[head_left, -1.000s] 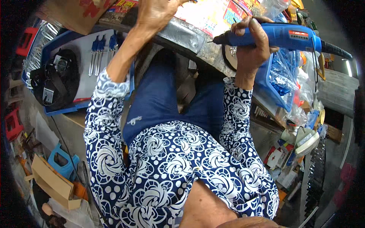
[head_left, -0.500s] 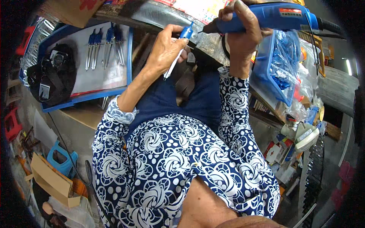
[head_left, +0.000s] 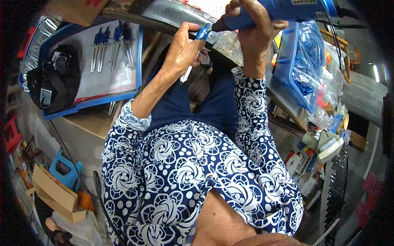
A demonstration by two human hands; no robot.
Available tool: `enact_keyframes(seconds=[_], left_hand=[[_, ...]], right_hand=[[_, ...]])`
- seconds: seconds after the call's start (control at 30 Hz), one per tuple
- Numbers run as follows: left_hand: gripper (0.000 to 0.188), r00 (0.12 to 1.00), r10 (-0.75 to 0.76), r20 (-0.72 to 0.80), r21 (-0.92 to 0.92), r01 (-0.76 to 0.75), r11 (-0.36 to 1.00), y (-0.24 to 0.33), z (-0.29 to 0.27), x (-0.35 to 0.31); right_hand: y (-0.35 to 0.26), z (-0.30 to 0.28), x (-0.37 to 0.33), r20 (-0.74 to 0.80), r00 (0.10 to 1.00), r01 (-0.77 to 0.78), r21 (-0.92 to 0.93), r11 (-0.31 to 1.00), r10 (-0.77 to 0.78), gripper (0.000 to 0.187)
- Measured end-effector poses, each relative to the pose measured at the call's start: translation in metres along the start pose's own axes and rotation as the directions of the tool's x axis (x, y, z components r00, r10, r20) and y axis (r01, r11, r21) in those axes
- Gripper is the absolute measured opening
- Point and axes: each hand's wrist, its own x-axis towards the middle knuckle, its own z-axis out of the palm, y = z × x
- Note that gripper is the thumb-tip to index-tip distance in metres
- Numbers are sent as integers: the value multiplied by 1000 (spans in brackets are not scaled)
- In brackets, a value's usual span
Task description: Assembling small electronic components and parts using a handheld tool at a workbench.
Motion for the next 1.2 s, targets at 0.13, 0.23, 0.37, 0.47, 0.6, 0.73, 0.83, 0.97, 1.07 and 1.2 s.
enact_keyframes(seconds=[0.13, 0.23, 0.37, 0.47, 0.6, 0.73, 0.83, 0.97, 1.07, 1.2], left_hand=[[35, 1000, -1, 11, -28, 2, 1000, -2, 2, -1], [35, 1000, 1, 16, -40, 0, 999, -3, 2, -1], [35, 999, 32, 19, -40, -31, 999, -8, 0, 1], [31, 997, 66, 34, -31, -65, 997, -11, 0, 3], [31, 998, 52, 33, -32, -51, 998, -12, 0, 5], [29, 996, 80, 23, -33, -80, 996, -16, -1, 5], [28, 997, 79, 25, -57, -78, 995, -14, 2, 4], [29, 1000, -4, -3, -47, 4, 999, -11, 5, 3], [28, 999, -44, -12, -40, 43, 998, -12, 1, 5], [26, 999, -27, -28, -53, 25, 998, -10, 2, 5]], right_hand=[[0, 1, -3, -60, 996, -57, 32, 998, 59, 18], [-4, 4, -4, -84, 988, -129, 13, 992, 130, 20], [4, 0, -3, -70, 991, -116, 28, 993, 118, 21], [2, 0, -2, -95, 987, -129, 11, 992, 129, 21], [7, -2, -2, -71, 988, -138, 8, 990, 138, 19], [3, 6, -2, -89, 990, -118, -61, 991, 112, 14], [0, 4, -1, -54, 994, -108, -238, 965, 98, 12], [11, 1, -2, -3, 1000, 29, -191, 981, -30, 13], [11, 4, -2, 31, 999, 27, -178, 984, -22, 13], [2, 10, 0, 58, 996, -55, -119, 991, 62, 14]])
